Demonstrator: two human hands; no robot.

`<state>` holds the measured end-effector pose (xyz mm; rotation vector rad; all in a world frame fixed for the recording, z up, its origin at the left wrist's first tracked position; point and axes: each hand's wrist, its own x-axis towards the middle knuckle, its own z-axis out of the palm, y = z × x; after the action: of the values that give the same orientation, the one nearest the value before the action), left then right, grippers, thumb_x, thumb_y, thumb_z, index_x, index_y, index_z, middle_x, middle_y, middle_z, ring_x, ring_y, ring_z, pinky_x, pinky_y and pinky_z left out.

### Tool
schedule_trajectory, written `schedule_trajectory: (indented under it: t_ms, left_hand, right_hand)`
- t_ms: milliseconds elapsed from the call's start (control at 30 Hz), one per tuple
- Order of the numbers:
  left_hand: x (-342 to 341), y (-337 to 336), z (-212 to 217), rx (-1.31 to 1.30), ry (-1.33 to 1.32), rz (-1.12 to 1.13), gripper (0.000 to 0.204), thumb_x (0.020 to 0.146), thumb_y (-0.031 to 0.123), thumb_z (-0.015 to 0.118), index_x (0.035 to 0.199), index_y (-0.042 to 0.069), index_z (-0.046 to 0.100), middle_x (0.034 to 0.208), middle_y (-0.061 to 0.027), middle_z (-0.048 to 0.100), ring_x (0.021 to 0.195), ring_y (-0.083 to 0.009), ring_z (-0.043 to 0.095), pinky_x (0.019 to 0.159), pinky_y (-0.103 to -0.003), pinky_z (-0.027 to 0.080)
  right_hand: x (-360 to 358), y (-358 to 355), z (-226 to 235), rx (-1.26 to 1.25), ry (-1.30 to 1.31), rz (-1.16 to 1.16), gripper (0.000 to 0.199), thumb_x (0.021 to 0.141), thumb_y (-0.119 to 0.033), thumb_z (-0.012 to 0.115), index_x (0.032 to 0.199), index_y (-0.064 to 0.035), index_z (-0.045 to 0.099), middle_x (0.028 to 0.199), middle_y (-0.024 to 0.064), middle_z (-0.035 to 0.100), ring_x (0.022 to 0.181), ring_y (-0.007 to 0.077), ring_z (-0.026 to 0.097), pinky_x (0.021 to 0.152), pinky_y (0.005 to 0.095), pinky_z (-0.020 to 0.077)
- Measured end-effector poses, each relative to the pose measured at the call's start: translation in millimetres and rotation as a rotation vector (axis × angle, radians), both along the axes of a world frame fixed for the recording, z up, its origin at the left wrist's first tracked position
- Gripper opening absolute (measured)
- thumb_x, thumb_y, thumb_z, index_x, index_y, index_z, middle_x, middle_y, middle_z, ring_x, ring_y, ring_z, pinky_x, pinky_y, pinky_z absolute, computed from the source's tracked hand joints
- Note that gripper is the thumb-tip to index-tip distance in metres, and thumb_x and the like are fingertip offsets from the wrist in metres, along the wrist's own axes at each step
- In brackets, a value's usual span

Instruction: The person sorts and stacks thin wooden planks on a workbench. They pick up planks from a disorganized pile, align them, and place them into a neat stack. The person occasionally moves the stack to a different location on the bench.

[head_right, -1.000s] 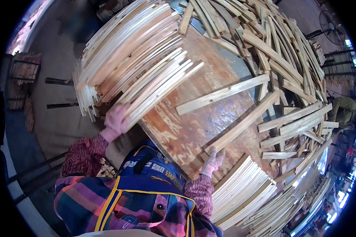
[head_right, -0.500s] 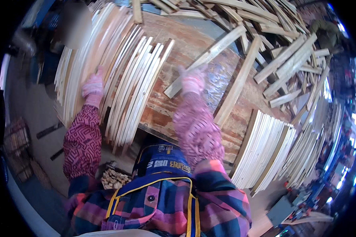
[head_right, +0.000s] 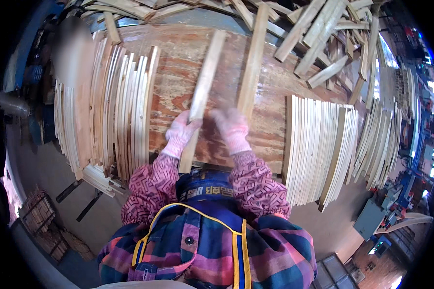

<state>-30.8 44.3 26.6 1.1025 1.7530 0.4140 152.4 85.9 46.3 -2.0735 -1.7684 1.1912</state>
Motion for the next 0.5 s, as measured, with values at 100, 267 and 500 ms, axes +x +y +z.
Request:
schedule_trajectory:
  t_ms: [100,267,500]
  left_hand:
    - [-2.2,-44.4,-13.2,-0.009,0.408,-0.072,0.059,0.083,0.040,0.067,0.132,0.010,0.053,0.116,-0.0161,0.062,0.111,-0.0315,0.058,0.093,-0.041,0.048]
    - [25.1,-48.6,4.1,0.421,0.648,-0.097,0.065,0.085,0.037,0.067,0.139,0.007,0.048,0.125,-0.0182,0.058,0.117,-0.0356,0.055,0.096,-0.043,0.048]
    - [94.6,28.1,-10.9,0.524,-0.234,-0.392,0.034,0.095,0.014,0.062,0.126,0.001,0.058,0.118,-0.0152,0.064,0.108,-0.0225,0.062,0.095,-0.034,0.050]
  right_hand:
    - [11.5,39.9,27.8,0.103,-0.553,-0.154,0.063,0.078,-0.041,0.079,0.126,-0.0068,0.059,0.117,0.0182,0.064,0.103,0.0239,0.064,0.087,0.0363,0.0527]
    - [73.3,42.2,-20.0,0.171,-0.113,-0.213,0.065,0.077,-0.031,0.078,0.132,-0.0042,0.055,0.126,0.0200,0.061,0.111,0.0257,0.062,0.096,0.0379,0.0487]
    - [100.3,-23.8,3.1,-0.271,0.550,-0.481,0.040,0.094,-0.030,0.064,0.122,-0.0020,0.063,0.084,0.0093,0.065,0.068,0.0156,0.058,0.056,0.0274,0.0448]
